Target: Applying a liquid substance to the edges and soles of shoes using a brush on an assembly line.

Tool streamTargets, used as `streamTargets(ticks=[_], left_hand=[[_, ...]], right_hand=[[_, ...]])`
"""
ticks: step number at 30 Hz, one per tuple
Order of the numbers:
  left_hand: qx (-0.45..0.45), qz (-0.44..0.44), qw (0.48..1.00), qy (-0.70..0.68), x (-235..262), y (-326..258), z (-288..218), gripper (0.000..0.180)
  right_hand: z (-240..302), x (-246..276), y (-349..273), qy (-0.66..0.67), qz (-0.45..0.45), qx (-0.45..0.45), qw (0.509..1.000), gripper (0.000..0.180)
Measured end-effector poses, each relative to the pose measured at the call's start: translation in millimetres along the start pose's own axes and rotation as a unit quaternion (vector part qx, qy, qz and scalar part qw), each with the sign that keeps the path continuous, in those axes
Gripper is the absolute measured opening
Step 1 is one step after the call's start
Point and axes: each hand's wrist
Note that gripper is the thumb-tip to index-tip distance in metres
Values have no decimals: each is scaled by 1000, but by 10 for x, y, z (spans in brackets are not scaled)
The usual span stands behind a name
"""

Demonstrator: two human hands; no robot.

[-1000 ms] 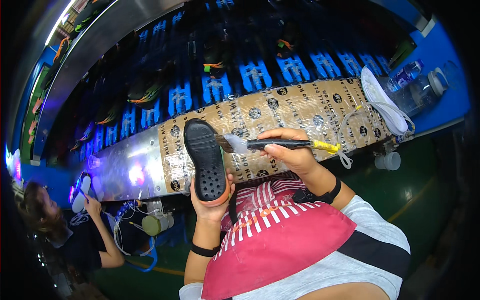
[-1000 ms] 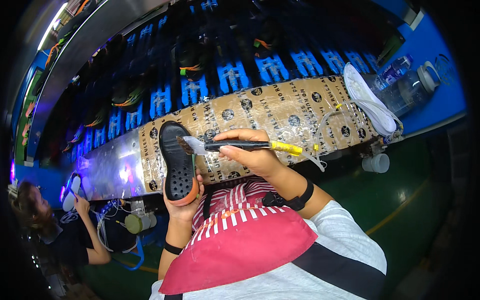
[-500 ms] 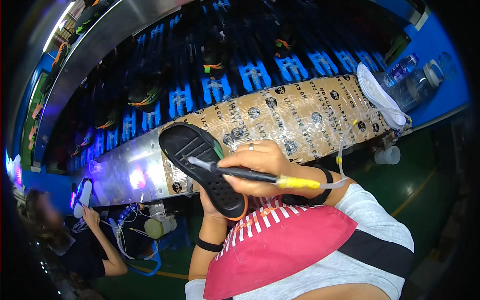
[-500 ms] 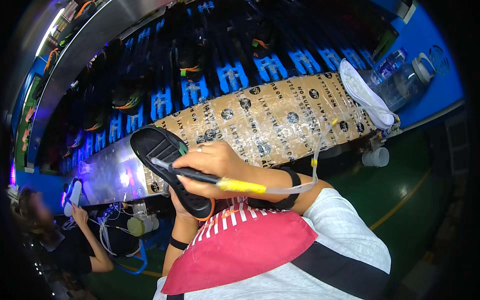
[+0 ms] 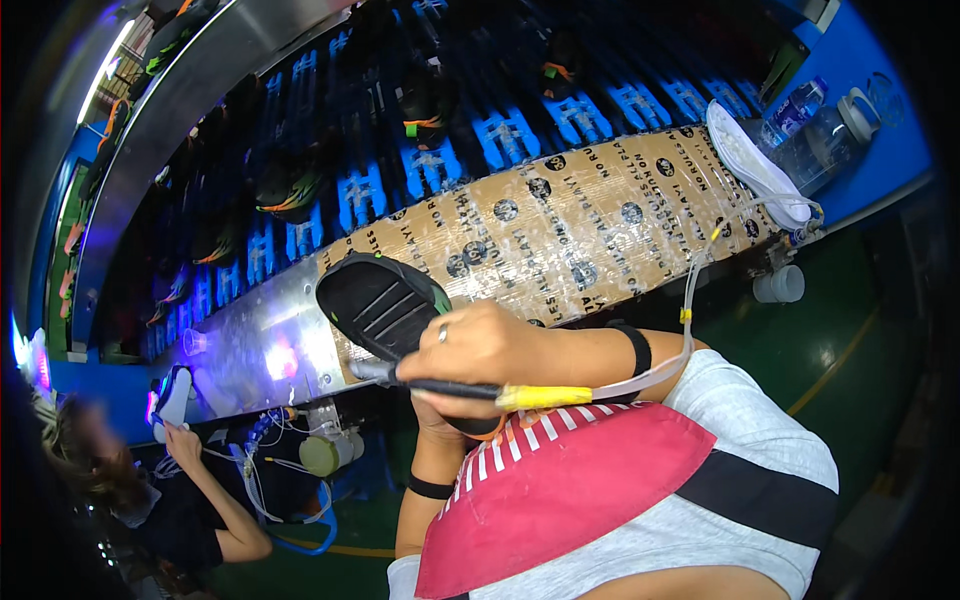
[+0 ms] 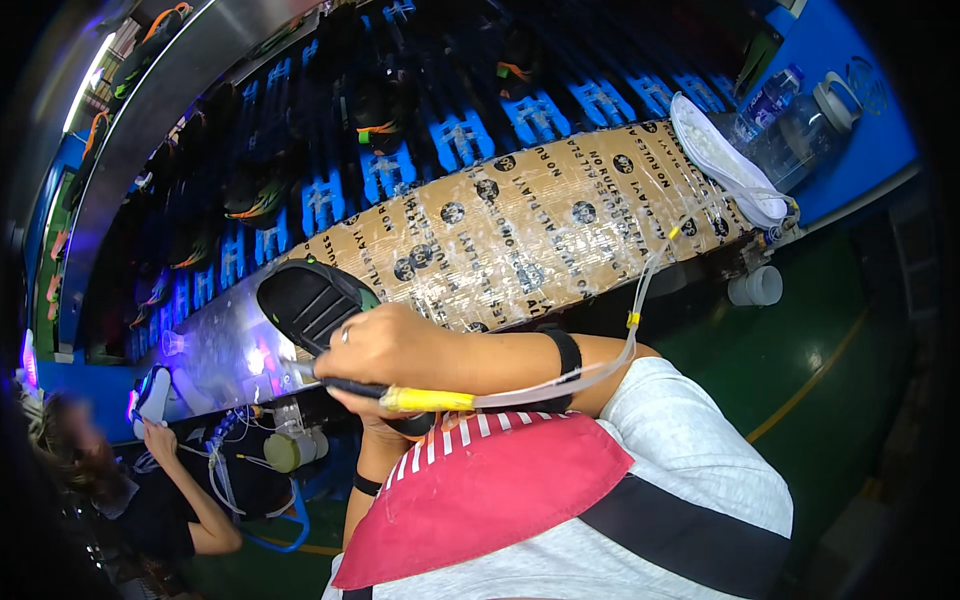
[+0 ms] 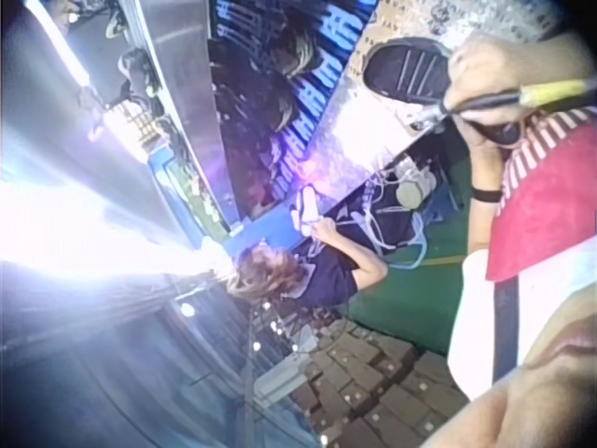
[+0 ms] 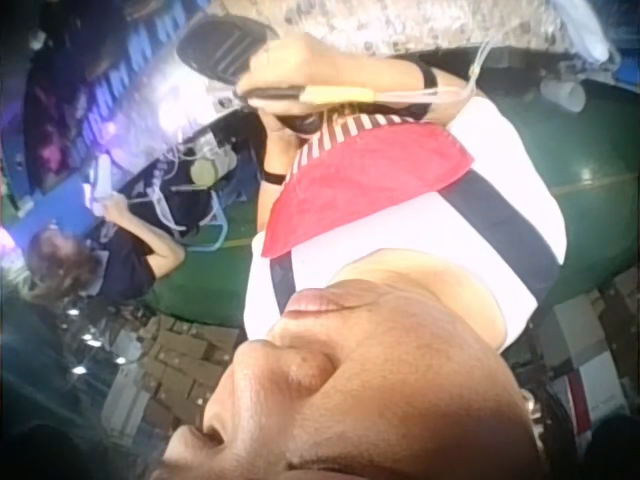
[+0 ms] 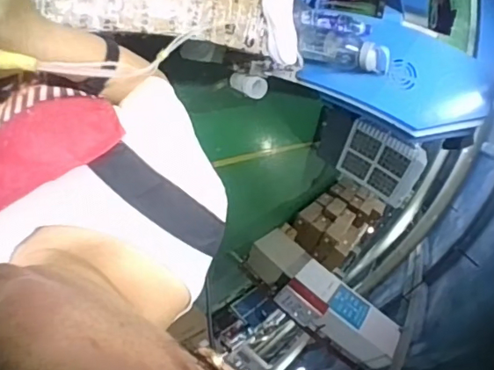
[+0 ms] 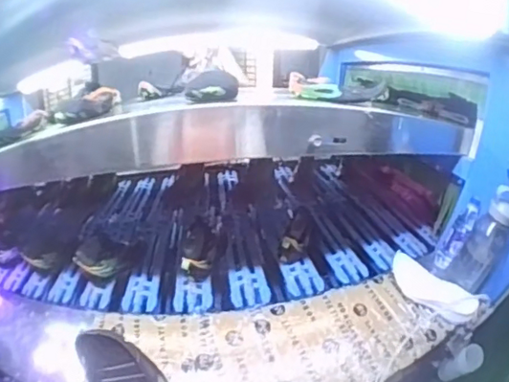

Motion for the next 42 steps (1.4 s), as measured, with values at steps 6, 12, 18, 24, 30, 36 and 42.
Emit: streamTargets(ticks=[6, 12, 18, 24, 30, 36, 42], left_hand=[[-49, 23, 998, 22, 0, -25, -26, 57], [-75, 30, 996, 31, 1, -41, -142, 57], [-62, 34, 997, -10, -12, -49, -182, 62], [-135, 23, 985, 105, 174, 11, -180, 65], [-130, -44, 990, 35, 201, -66, -185, 58], [-159, 13, 987, 13, 125, -32, -268, 70], [-225, 80, 970, -45, 7, 22, -377, 62]], right_hand=[[17, -61, -20, -128, -50, -25, 990, 28], [62, -161, -60, -41, -17, -6, 999, 12], [11, -198, -157, -98, -24, -28, 994, 23], [40, -170, -176, 13, 4, -14, 1000, 24], [22, -267, -211, -92, -40, -25, 995, 23], [133, -232, -216, 63, -13, -108, 992, 17], [4, -385, -306, -15, 34, -40, 998, 22]])
Point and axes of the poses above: each hand's wrist, its own y-axis towards the middle knuckle, its own x-axis out of the back of the hand, z = x × y, and after that the axes turned 15 degrees about y, right-handed
